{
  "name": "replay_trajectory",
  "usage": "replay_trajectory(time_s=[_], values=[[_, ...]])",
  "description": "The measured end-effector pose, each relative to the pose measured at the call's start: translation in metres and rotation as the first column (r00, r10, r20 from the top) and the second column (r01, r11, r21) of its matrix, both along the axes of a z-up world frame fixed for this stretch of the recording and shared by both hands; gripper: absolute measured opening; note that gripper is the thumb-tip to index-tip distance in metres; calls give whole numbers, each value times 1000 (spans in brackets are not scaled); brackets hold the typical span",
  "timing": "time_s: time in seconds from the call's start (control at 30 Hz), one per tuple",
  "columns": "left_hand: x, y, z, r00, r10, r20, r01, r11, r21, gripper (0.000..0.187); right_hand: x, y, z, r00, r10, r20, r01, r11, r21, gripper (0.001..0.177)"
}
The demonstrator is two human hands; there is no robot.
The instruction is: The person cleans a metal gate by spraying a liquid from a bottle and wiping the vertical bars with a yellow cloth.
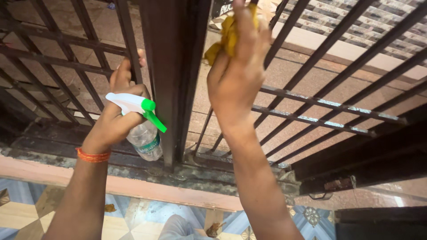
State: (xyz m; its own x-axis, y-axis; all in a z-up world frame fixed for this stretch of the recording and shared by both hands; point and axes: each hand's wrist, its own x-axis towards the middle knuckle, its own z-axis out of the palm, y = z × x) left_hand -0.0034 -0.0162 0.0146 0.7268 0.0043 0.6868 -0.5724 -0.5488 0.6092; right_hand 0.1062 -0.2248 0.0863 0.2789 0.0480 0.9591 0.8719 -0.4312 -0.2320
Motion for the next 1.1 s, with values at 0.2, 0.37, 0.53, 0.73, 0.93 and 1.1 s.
replay_trajectory(time_s=[0.2,0.37,0.53,0.73,0.93,1.1], values=[[2,3,-4,1000,-17,-1,17,998,-56,16,-26,-11,-23,979,-196,-57,181,961,-210,63],[-22,-7,11,997,-59,-54,54,995,-83,20,-32,-21,-15,993,-63,-102,35,965,-259,59],[-73,-62,31,996,85,8,-82,983,-165,20,-21,-27,6,997,13,-75,-32,965,-261,56],[-103,-101,48,936,141,-321,-295,810,-506,36,-5,-9,12,997,17,-71,-25,992,-124,48],[-95,-107,52,988,108,-107,-131,963,-236,23,-27,-9,-13,991,-89,-100,69,980,-185,41],[-81,-118,60,967,-10,-254,-93,915,-392,11,-32,-17,-18,993,-118,-27,108,965,-239,39]])
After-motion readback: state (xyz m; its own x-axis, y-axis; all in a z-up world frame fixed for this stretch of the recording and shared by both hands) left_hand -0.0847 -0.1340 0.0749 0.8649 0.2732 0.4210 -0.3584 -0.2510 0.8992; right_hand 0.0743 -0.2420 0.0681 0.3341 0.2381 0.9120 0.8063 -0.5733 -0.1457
